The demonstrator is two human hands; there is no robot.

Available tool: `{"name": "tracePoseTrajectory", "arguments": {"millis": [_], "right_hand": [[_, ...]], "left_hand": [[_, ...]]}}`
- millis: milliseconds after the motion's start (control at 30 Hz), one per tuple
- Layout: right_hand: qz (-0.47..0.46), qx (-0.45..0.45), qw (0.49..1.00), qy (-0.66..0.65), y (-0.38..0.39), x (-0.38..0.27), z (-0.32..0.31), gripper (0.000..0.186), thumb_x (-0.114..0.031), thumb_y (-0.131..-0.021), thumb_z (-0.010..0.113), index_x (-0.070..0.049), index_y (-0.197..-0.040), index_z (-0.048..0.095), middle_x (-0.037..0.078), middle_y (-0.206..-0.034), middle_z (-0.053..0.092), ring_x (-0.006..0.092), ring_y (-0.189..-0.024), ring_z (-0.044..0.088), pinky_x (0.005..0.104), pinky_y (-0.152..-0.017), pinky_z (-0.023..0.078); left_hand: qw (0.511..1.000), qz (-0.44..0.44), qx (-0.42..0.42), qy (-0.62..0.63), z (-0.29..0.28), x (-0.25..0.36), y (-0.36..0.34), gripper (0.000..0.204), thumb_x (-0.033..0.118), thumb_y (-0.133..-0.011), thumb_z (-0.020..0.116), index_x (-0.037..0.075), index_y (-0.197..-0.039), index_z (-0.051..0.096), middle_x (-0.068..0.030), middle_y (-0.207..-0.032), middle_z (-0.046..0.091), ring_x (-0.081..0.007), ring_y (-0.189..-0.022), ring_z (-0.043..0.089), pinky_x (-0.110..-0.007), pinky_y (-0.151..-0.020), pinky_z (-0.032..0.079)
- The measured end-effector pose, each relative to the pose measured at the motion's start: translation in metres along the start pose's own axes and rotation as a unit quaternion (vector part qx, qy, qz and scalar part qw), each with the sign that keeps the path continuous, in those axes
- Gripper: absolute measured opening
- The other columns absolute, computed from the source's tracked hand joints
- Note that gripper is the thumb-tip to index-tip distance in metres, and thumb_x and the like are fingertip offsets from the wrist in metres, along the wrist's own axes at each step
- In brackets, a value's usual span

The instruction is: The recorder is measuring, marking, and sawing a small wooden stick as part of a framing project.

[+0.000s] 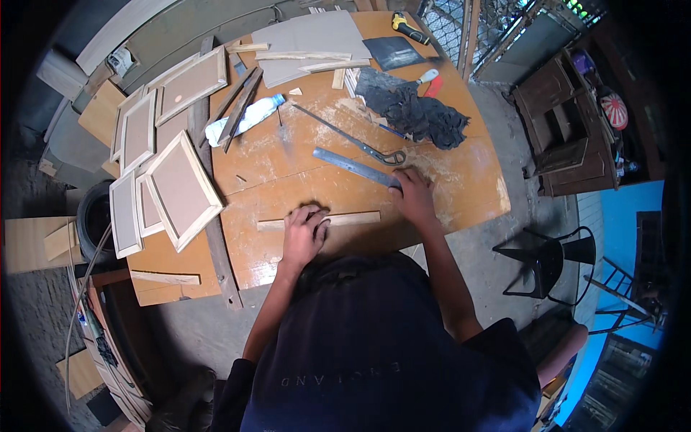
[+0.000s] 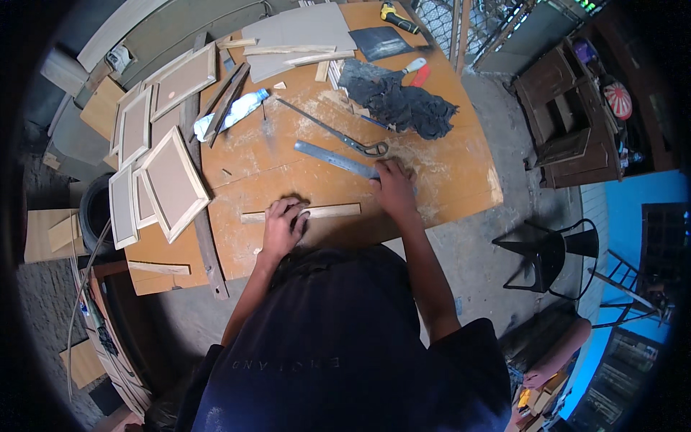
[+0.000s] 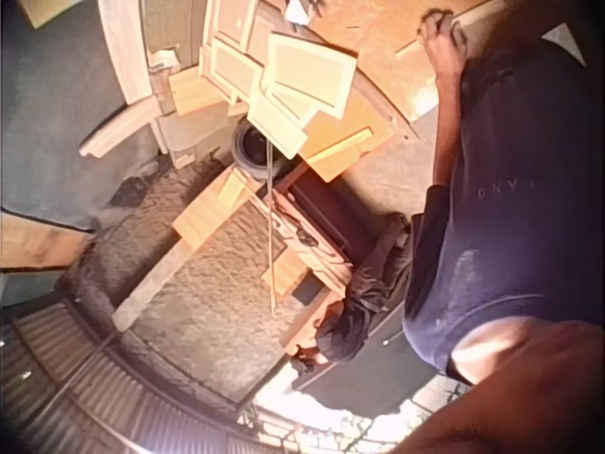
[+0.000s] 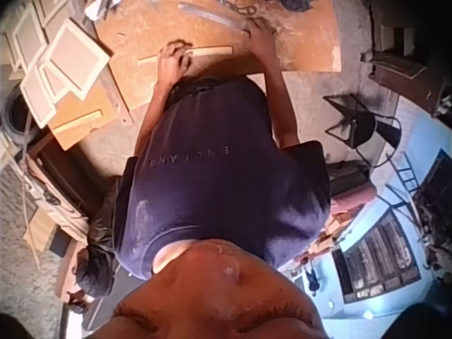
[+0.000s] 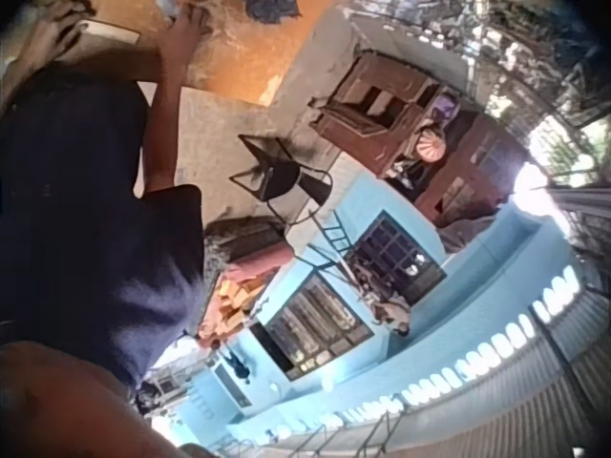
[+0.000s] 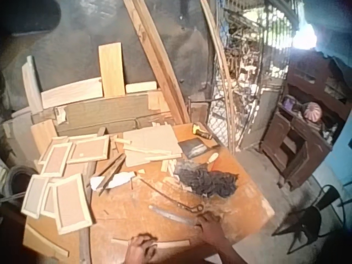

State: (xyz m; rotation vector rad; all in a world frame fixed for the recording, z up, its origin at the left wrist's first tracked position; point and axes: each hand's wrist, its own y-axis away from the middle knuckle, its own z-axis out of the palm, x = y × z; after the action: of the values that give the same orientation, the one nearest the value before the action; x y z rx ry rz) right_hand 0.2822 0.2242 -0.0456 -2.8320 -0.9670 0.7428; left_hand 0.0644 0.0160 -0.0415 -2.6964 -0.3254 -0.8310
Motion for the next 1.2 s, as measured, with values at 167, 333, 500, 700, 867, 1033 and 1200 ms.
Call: {"name": "tracePoseTrajectory", "arguments": {"millis": [167,333,500,700,867,1033,1200], "right_hand": [[0.046,-0.185,0.979,-0.065,-0.001,0.011,0.000,0.026,-0.013,-0.082,0.073,-0.012,-0.105,0.061,0.010,-0.113,0.062,0.0347,-0.115,0.057,0.0603,-0.096,0.041],[0.068,-0.124,0.987,-0.079,0.009,0.014,0.007,0.030,-0.011,-0.080,0.074,-0.011,-0.108,0.060,0.012,-0.114,0.062,0.0365,-0.116,0.057,0.0532,-0.095,0.045],[0.120,-0.201,0.969,-0.083,0.001,0.016,-0.002,0.034,-0.013,-0.081,0.074,-0.009,-0.111,0.058,0.016,-0.119,0.059,0.0387,-0.119,0.056,0.0550,-0.094,0.047],[0.020,-0.076,0.997,-0.002,0.004,0.022,0.003,0.029,-0.008,-0.080,0.072,-0.006,-0.103,0.055,0.018,-0.097,0.068,0.0400,-0.089,0.066,0.0477,-0.082,0.053],[0.023,-0.059,0.979,-0.194,0.009,0.018,-0.008,0.024,-0.008,-0.089,0.067,-0.005,-0.112,0.058,0.017,-0.088,0.069,0.0340,-0.084,0.069,0.0416,-0.076,0.053],[0.095,-0.114,0.966,-0.210,0.029,0.001,-0.040,0.025,-0.024,-0.092,0.071,-0.002,-0.103,0.066,0.019,-0.097,0.072,0.0372,-0.092,0.069,0.0426,-0.082,0.054],[0.076,-0.131,0.982,-0.110,0.033,0.013,-0.043,0.027,-0.031,-0.090,0.074,-0.004,-0.090,0.068,0.015,-0.084,0.069,0.0359,-0.078,0.067,0.0449,-0.076,0.051]], "left_hand": [[0.998,-0.037,-0.015,-0.038,-0.016,0.018,0.001,0.035,0.021,-0.083,0.077,0.012,-0.116,0.073,-0.0050,-0.117,0.064,-0.0261,-0.115,0.055,-0.042,-0.100,0.039],[0.996,-0.032,-0.031,-0.077,-0.016,-0.003,0.012,0.040,0.020,-0.079,0.078,0.013,-0.118,0.072,-0.0051,-0.114,0.064,-0.0269,-0.115,0.055,-0.043,-0.102,0.037],[0.999,-0.033,0.016,-0.010,-0.007,-0.008,0.024,0.036,0.019,-0.081,0.077,0.012,-0.117,0.072,-0.0059,-0.111,0.063,-0.0284,-0.111,0.056,-0.043,-0.100,0.039],[0.996,0.013,0.077,-0.036,-0.006,-0.005,0.023,0.034,0.019,-0.081,0.076,0.012,-0.115,0.073,-0.0057,-0.108,0.064,-0.0283,-0.106,0.057,-0.042,-0.095,0.042],[0.997,-0.001,0.075,-0.026,-0.007,-0.008,0.024,0.034,0.019,-0.080,0.077,0.012,-0.113,0.074,-0.0047,-0.108,0.065,-0.0280,-0.106,0.057,-0.042,-0.095,0.042],[0.999,-0.006,0.053,-0.012,-0.007,-0.011,0.021,0.034,0.019,-0.079,0.078,0.012,-0.112,0.075,-0.0053,-0.112,0.066,-0.0282,-0.110,0.058,-0.041,-0.097,0.042],[0.998,-0.022,0.027,0.057,-0.004,-0.016,0.007,0.047,0.016,-0.075,0.082,0.007,-0.119,0.070,-0.0098,-0.114,0.069,-0.0333,-0.109,0.060,-0.042,-0.099,0.045]]}}
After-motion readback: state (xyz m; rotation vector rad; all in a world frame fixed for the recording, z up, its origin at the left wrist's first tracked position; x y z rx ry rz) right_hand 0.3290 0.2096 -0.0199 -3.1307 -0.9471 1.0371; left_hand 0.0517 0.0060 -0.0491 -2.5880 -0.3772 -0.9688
